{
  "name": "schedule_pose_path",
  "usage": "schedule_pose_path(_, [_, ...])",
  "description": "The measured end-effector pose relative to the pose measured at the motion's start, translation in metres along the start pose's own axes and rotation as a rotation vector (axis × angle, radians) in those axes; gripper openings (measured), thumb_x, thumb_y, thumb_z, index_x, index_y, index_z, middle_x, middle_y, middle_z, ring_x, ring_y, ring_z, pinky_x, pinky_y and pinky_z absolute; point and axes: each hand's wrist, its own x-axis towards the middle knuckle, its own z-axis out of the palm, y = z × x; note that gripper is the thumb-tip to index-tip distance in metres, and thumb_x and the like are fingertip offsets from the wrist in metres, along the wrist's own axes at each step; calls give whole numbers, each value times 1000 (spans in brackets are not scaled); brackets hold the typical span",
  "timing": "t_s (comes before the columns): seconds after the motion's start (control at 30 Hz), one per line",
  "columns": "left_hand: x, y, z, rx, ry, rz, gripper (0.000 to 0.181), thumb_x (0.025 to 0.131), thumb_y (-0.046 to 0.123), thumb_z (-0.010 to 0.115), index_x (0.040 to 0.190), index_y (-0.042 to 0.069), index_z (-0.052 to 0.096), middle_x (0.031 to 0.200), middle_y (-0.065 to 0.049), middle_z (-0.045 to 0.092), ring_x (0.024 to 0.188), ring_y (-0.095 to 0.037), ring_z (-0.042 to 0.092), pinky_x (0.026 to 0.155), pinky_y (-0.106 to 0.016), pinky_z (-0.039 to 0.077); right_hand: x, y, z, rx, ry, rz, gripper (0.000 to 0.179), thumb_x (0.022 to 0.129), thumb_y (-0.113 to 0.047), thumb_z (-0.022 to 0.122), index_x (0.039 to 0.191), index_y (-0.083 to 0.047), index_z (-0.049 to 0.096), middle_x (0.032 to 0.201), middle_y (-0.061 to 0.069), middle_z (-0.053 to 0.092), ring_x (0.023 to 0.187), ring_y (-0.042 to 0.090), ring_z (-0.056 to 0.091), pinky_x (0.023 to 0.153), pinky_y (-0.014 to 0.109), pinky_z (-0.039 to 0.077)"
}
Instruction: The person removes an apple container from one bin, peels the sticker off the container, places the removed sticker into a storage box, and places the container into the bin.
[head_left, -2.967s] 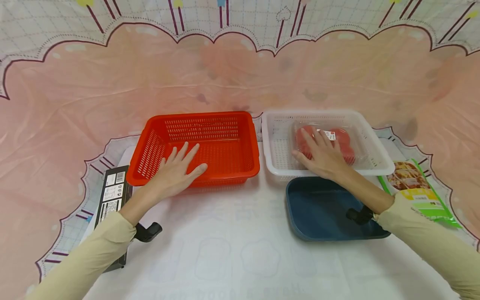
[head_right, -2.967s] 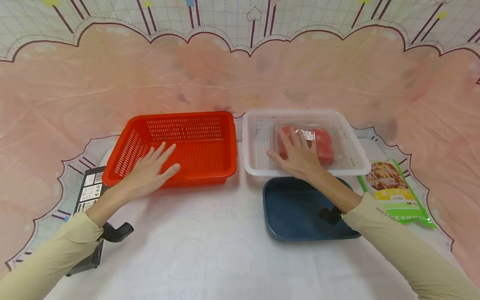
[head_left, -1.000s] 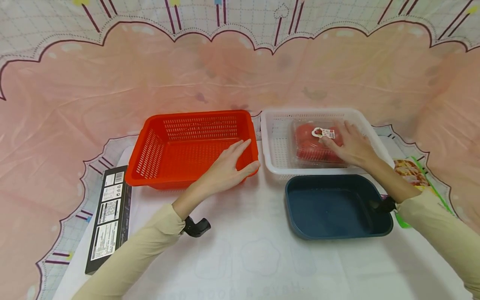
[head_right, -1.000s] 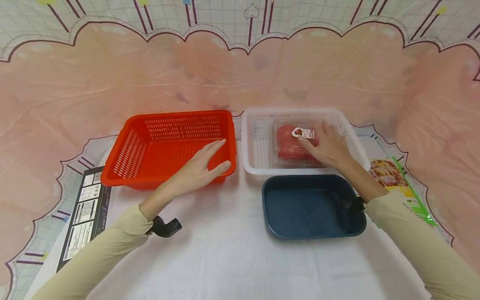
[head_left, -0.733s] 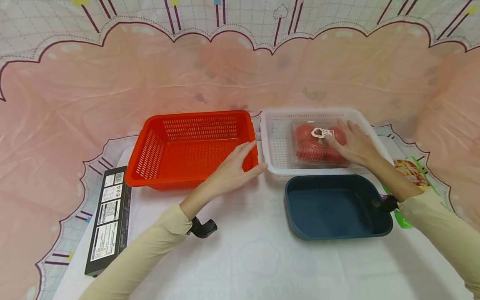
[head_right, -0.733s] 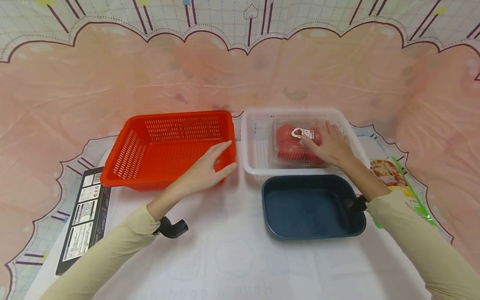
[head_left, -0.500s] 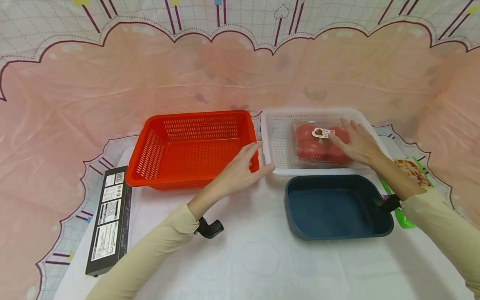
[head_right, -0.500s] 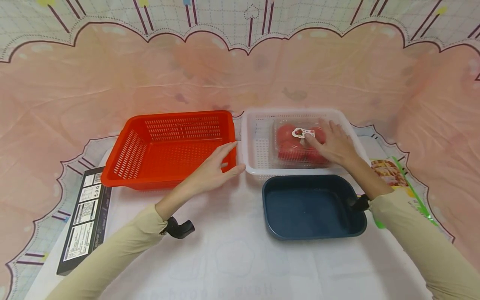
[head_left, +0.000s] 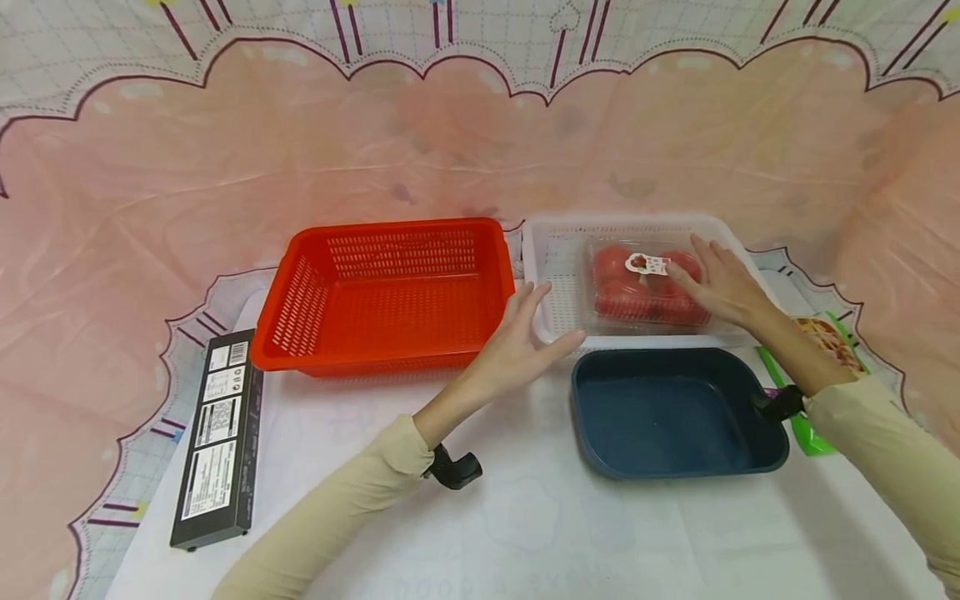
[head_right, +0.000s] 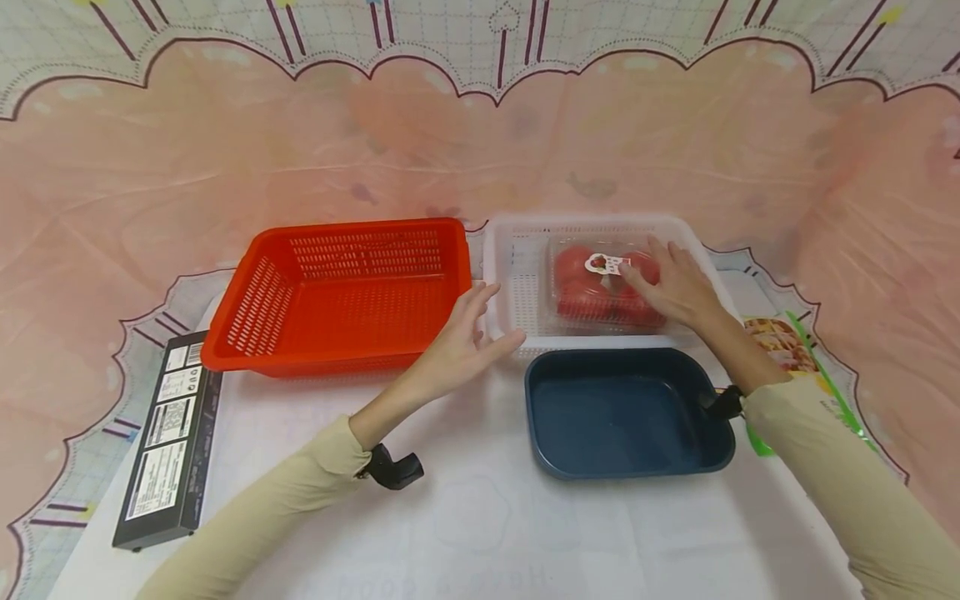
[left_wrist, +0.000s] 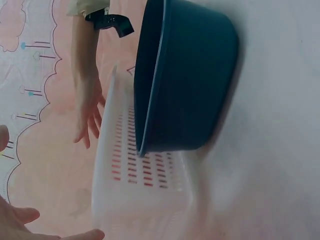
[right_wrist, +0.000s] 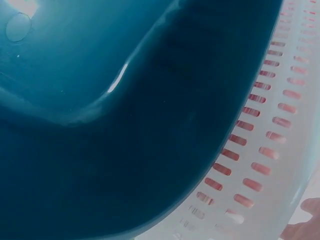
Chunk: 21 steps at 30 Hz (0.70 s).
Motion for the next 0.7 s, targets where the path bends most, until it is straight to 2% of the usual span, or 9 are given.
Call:
schedule_pose_path(0.13, [2,-2,6,-40,19,-18,84,85,58,60,154,30,21,164,-5,9,146,-34,28,107,-64,36,1,2,0,2,-2,1,88,97,-61,29,155,-3,-3,157,35,3,144,55,4,113,72,5])
schedule_pose_path(0.33, [7,-4,17,-117,74,-37,84,85,55,61,154,27,21,164,-6,6,147,-35,25,109,-65,32,2,4,2,18,4,13,88,97,-60,31,155,-4,-3,157,34,3,144,54,5,112,72,6])
schedule_pose_path(0.5, [12,-7,27,-144,130,-49,82,86,54,61,153,28,22,165,-5,4,149,-35,21,110,-67,29,6,8,2,38,0,19,88,97,-61,30,155,-4,-4,156,36,3,144,54,5,112,73,7])
schedule_pose_path(0.7, [18,-10,40,-192,185,-34,83,87,52,61,154,25,20,165,-5,1,150,-34,18,110,-67,28,9,15,1,115,-8,24,89,97,-60,31,154,-2,-4,156,35,3,144,54,4,113,72,6])
